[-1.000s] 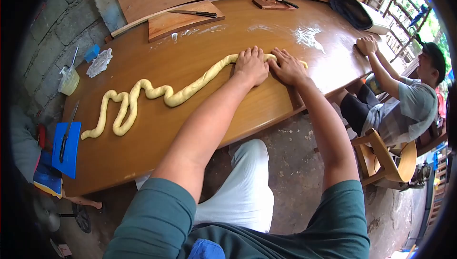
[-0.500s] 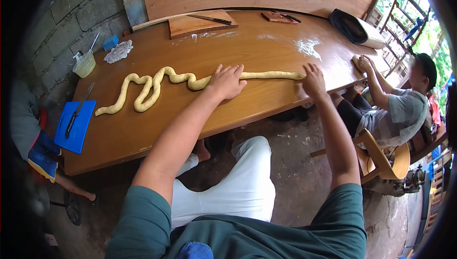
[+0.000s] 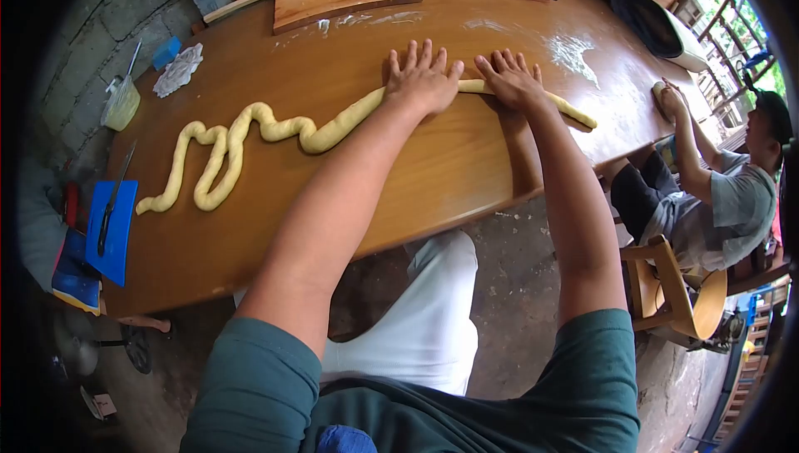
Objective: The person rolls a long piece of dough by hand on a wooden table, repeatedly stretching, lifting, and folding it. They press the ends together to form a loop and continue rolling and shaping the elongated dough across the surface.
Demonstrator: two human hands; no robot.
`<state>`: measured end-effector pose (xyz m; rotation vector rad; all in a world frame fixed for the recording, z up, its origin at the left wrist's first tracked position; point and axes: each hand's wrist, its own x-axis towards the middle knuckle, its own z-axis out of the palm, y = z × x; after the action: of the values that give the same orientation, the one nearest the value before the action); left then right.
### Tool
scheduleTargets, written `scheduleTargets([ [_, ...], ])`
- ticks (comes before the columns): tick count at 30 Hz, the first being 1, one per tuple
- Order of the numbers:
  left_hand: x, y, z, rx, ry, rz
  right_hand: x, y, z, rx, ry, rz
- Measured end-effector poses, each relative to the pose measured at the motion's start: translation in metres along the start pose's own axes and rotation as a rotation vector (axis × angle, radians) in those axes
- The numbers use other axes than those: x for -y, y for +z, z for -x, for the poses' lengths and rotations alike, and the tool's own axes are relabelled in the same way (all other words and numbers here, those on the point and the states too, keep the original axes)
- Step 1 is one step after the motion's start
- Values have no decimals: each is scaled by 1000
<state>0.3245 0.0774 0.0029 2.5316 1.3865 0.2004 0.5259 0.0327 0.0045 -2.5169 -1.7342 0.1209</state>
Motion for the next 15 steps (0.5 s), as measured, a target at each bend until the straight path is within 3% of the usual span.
scheduleTargets([
  [3, 16, 3, -36, -112, 25, -6, -4, 6, -38, -105, 4, 20],
  [6, 31, 5, -80, -320, 67, 45, -11, 10, -79, -445, -138, -65],
  [9, 42, 4, -113, -377, 36, 78, 9, -22, -75, -293, -178, 52],
  [13, 38, 0, -101, -362, 54, -45, -1, -2, -109, -374, -147, -87],
  [15, 32, 3, -82, -371, 36, -59, 1, -5, -96, -182, -116, -187],
])
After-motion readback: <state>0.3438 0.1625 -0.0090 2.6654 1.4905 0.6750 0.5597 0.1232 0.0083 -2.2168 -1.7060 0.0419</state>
